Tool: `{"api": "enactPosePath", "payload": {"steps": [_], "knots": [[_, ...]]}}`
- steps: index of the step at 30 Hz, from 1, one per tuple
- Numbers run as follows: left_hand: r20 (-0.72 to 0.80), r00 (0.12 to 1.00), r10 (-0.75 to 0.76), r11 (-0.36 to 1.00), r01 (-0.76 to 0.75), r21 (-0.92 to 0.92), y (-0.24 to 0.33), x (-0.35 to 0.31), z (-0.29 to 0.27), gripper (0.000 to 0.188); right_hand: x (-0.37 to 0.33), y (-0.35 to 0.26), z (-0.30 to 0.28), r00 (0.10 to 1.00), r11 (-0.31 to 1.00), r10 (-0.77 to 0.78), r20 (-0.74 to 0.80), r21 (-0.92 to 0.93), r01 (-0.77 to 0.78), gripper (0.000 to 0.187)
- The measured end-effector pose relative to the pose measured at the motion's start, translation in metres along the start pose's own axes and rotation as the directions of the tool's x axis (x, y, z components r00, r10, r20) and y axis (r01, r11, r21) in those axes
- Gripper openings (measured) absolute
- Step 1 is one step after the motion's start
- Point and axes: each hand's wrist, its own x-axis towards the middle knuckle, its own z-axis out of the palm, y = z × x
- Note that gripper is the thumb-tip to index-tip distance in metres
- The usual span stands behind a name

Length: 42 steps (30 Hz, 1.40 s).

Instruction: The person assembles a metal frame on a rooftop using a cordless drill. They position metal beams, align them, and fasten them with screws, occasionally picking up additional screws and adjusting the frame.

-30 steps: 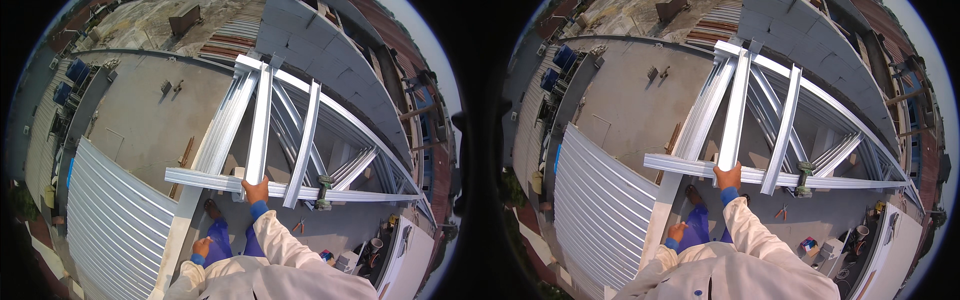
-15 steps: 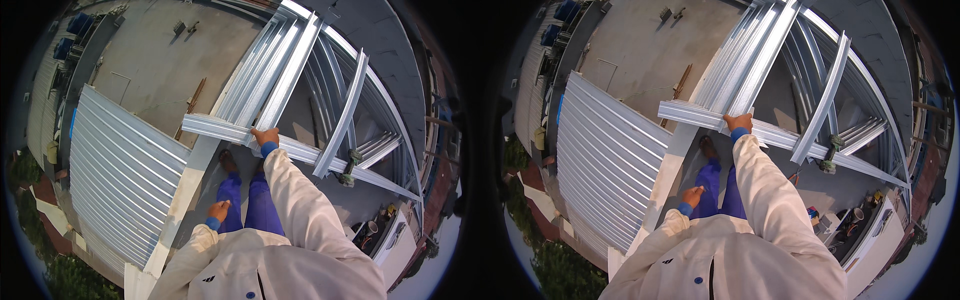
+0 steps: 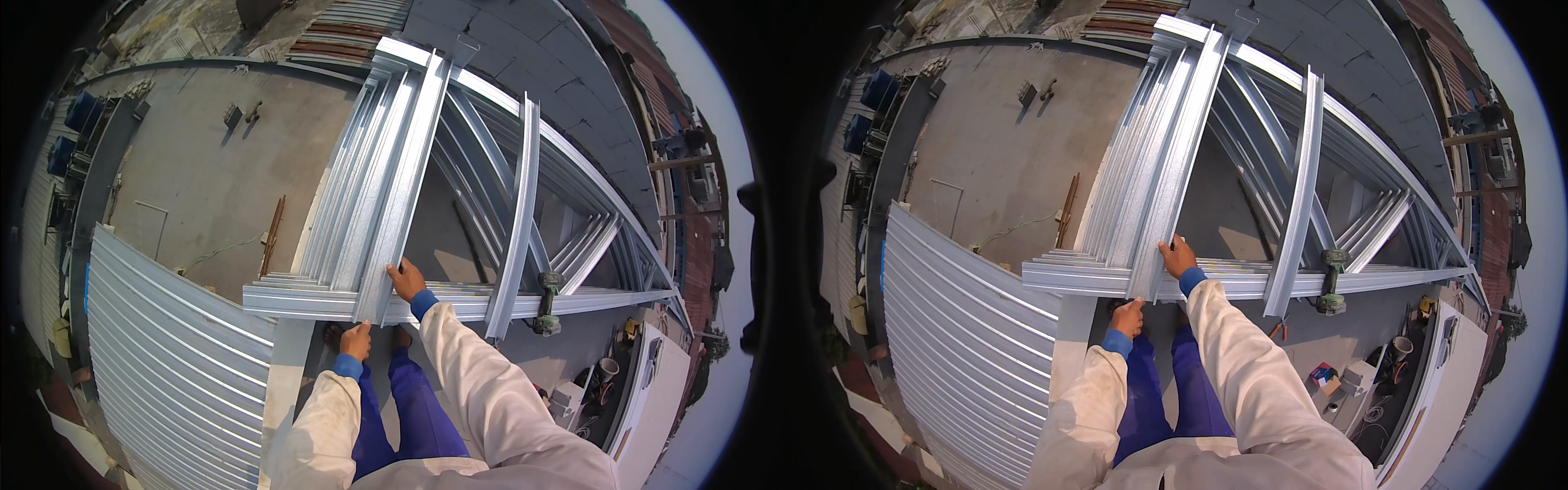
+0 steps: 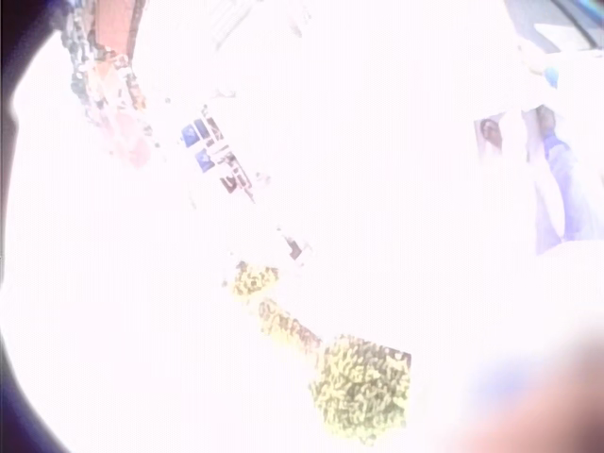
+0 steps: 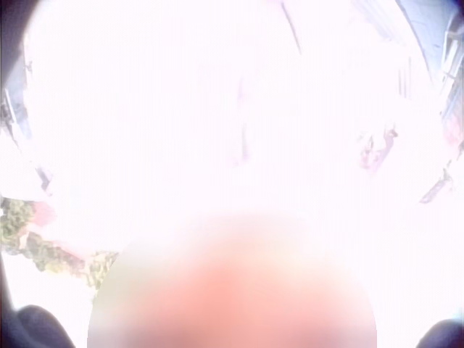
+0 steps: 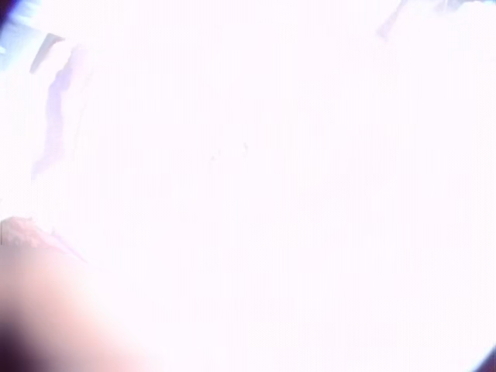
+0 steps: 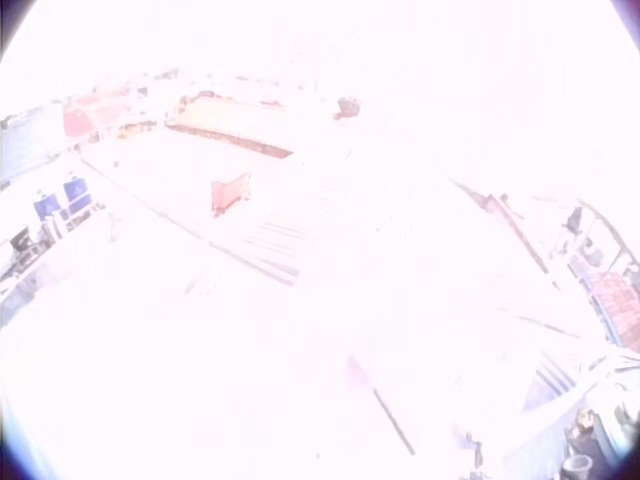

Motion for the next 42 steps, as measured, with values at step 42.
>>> {"api": "enactPosePath", "payload": {"steps": [42], "knots": [[-0.320,0.947,0.027,0.725,-0.239,-0.646,-0.020,-0.024,0.083,0.040,0.006,-0.019,-0.011,0.990,0.908,-0.008,0.141,0.416,-0.052,0.063]]}}
